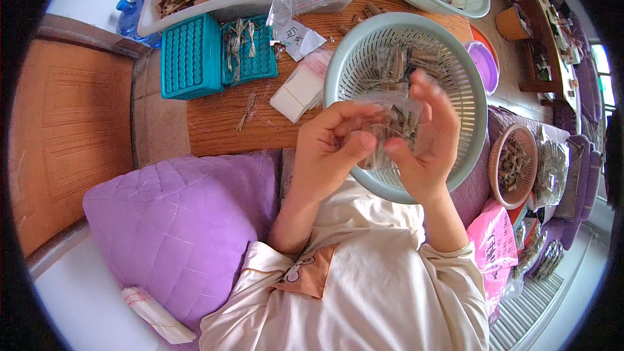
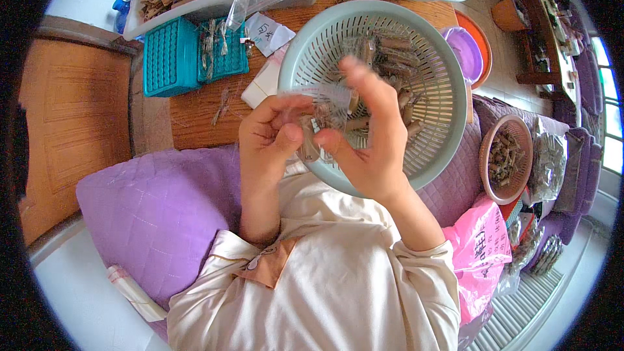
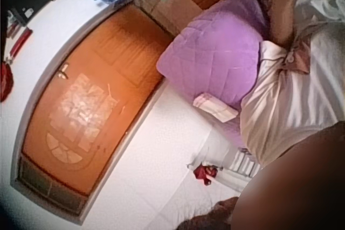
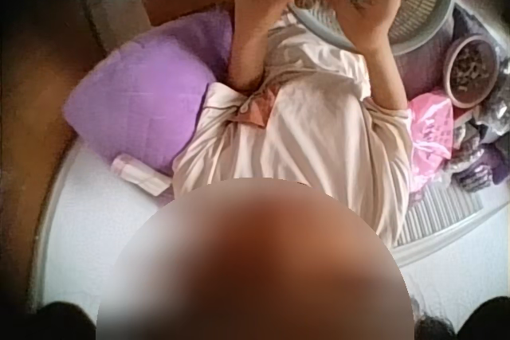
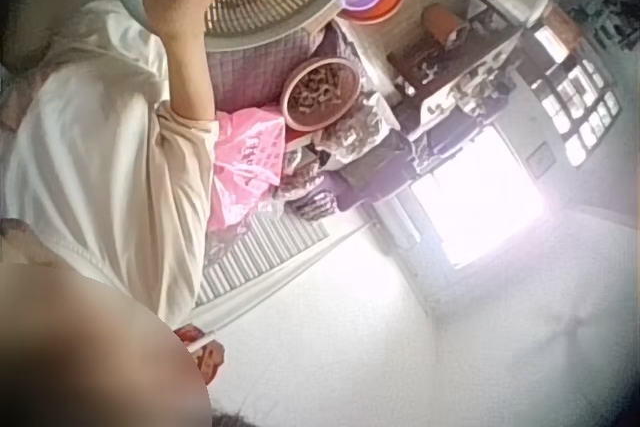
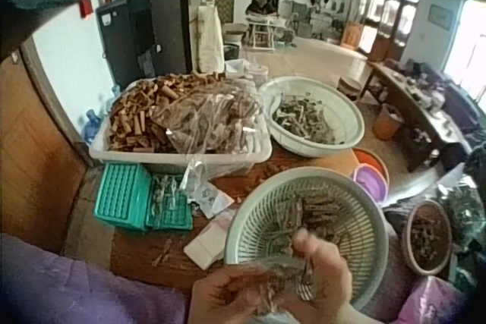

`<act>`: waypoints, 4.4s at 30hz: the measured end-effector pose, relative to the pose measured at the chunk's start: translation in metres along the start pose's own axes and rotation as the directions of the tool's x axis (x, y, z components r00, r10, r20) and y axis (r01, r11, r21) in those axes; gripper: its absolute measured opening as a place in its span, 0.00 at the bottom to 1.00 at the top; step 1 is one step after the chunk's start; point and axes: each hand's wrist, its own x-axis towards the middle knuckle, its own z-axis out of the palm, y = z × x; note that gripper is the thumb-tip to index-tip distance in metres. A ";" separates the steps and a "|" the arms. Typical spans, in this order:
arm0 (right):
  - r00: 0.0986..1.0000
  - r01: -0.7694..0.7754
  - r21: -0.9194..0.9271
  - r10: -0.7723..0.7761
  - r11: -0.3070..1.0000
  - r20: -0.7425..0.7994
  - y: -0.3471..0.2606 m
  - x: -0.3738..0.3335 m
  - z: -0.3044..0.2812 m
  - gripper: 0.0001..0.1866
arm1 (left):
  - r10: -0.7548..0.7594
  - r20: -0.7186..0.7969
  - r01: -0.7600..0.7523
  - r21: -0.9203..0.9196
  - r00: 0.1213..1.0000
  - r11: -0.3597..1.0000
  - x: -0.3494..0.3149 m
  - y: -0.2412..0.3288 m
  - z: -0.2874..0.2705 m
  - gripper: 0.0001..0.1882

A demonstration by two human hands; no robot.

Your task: The person packs small components into clear plastic bags by hand.

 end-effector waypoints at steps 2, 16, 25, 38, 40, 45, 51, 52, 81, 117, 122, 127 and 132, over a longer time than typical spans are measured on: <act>0.912 -0.326 0.523 0.407 0.788 -0.044 -0.009 0.002 0.008 0.35 | 0.020 0.000 -0.020 0.047 1.000 0.999 0.000 0.000 0.001 0.20; 0.840 -0.500 0.011 0.482 0.866 0.251 -0.021 0.006 -0.010 0.10 | 0.745 0.199 -0.427 0.896 0.637 0.126 0.005 0.003 0.006 0.21; 0.934 -0.086 -0.258 0.168 0.962 0.314 -0.026 0.006 -0.008 0.13 | 0.542 0.291 -0.438 0.884 0.789 0.164 0.006 0.012 0.013 0.10; 0.935 -0.336 0.060 0.325 0.940 0.143 -0.025 -0.004 -0.016 0.11 | 0.481 -0.426 -0.365 0.328 0.766 0.871 0.017 0.021 -0.031 0.08; 0.946 -0.313 0.109 0.299 0.944 0.123 -0.014 -0.009 -0.017 0.11 | 0.417 -0.306 -0.350 0.251 0.856 0.902 0.011 0.015 -0.016 0.06; 0.854 -0.510 0.539 0.471 0.670 0.222 -0.020 -0.012 -0.015 0.11 | 0.290 0.119 -0.308 0.523 0.950 0.795 0.006 0.004 -0.009 0.12; 0.685 -0.663 0.682 0.617 0.309 0.387 -0.024 -0.016 -0.013 0.12 | 0.144 0.001 -0.116 0.592 0.990 0.798 -0.001 0.013 0.004 0.09; 0.685 -0.663 0.683 0.617 0.308 0.387 -0.028 -0.013 -0.010 0.12 | 0.156 0.001 -0.127 0.584 0.988 0.802 -0.001 0.013 0.005 0.06; 0.695 -0.616 0.529 0.719 0.584 0.016 0.039 0.018 -0.036 0.15 | -0.060 0.167 -0.051 0.589 0.984 0.807 0.008 0.012 -0.026 0.23; 0.499 -0.330 -0.467 0.572 0.820 0.652 0.060 -0.015 0.014 0.16 | 0.293 -0.299 0.249 0.949 0.908 0.195 0.041 -0.031 -0.110 0.08; 0.409 -0.566 -0.267 0.546 0.780 0.731 0.062 -0.016 0.010 0.13 | 0.360 -0.344 0.097 0.826 0.867 0.555 0.039 -0.026 -0.098 0.09; 0.434 -0.898 0.221 0.686 0.380 0.584 0.034 -0.005 0.002 0.07 | 0.091 -0.274 -0.011 0.279 0.958 0.960 0.022 -0.001 -0.082 0.16; 0.689 -0.709 0.257 0.568 0.657 0.449 0.018 0.000 -0.008 0.09 | -0.142 0.059 0.131 0.155 0.988 0.979 0.010 0.013 -0.033 0.25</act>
